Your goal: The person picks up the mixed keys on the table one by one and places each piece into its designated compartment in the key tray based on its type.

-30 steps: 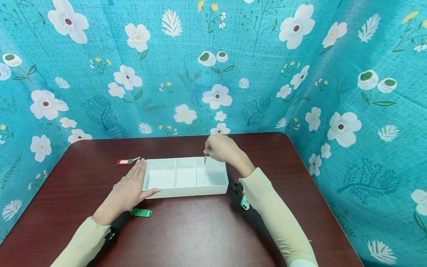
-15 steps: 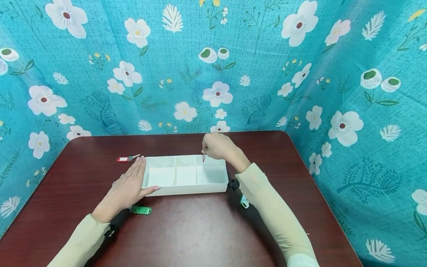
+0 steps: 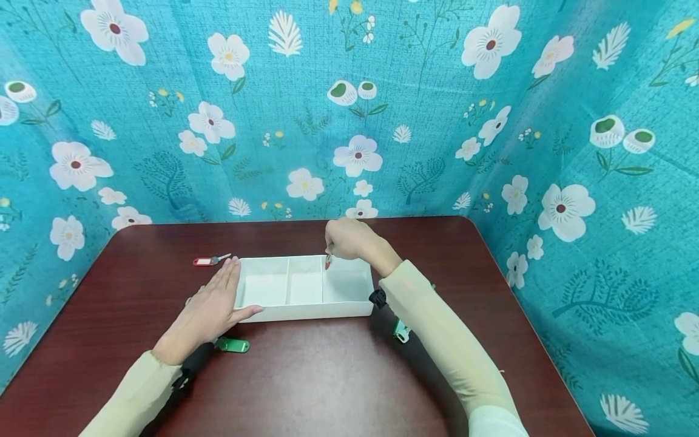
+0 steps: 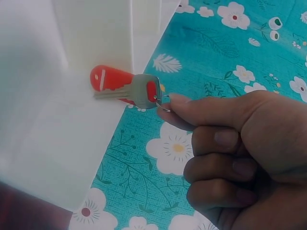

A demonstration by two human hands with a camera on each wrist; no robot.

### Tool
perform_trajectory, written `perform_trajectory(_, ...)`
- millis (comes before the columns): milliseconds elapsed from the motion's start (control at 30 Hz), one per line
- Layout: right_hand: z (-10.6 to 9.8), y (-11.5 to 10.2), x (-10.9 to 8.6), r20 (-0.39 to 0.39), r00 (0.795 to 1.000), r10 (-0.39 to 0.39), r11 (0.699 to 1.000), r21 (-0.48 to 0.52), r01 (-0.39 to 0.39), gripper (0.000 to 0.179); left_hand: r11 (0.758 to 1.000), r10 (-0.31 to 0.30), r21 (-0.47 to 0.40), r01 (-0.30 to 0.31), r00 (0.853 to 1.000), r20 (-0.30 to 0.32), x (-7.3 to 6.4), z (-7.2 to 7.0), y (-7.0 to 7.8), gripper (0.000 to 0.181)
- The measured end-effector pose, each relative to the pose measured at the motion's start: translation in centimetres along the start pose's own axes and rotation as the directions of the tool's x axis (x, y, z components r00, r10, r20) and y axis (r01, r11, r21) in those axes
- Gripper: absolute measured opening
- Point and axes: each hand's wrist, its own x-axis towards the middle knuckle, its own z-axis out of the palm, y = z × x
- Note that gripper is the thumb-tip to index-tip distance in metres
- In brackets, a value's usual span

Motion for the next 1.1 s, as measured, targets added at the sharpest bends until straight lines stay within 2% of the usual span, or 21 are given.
perform_trajectory(267, -0.03, 0.31, 0.48, 0.064, 0.998, 0.023, 1.0, -0.008, -0.022, 0.024, 1.0, 0.005, 0.002, -0.005, 1.0, -0.012, -0.1, 0.05, -0.02, 0.116)
perform_trajectory(733, 0.12, 0.34, 0.69, 0.159, 0.985, 0.061, 0.998, -0.016, -0.059, 0.017, 1.0, -0.014, -0.002, 0.014, 1.0, 0.01, 0.02, 0.0, 0.19, 0.117)
perform_trajectory(967, 0.25, 0.04, 0.93, 0.229, 0.968, 0.106, 0.994, -0.035, -0.101, 0.022, 1.0, -0.01, 0.0, 0.01, 1.0, 0.002, -0.01, 0.09, 0.18, 0.117)
perform_trajectory(1100, 0.39, -0.03, 1.02, 0.269, 0.955, 0.127, 0.992, -0.049, -0.118, 0.016, 1.0, -0.011, -0.001, 0.011, 1.0, 0.002, 0.01, 0.1, 0.14, 0.117)
